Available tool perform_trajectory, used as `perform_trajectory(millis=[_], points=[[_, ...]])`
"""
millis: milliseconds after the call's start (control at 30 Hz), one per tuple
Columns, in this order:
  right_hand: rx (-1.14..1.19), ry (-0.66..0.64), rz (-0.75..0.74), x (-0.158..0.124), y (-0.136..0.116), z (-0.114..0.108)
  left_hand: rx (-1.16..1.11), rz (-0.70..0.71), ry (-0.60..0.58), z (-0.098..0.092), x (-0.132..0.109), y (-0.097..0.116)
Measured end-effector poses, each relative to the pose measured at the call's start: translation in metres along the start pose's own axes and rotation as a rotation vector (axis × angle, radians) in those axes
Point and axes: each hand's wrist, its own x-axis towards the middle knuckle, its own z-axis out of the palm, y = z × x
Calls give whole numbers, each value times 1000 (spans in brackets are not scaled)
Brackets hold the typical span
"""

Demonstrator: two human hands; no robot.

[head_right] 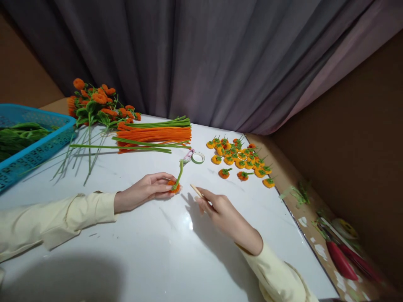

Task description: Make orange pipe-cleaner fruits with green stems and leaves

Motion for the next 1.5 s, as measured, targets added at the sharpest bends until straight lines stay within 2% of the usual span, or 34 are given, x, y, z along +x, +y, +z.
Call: perform_trajectory(millis=[133, 267, 633, 900, 1233, 1500], points=[[377, -173, 141, -2, -20, 7, 71, 61, 0, 1, -1, -3], [546, -202, 211, 8, -29, 18, 119, 51, -19, 1, -1, -4], [582, -237, 198, 13, -32, 23, 69, 7, -42, -1, 1, -11], [527, -256, 80, 14, -27, 27, 166, 11, -178, -1, -2, -5], [409, -91, 27, 9, -28, 42, 144, 87, -153, 4, -2, -6], [478, -48, 63, 9, -32, 45, 181, 152, -148, 5, -3, -7]])
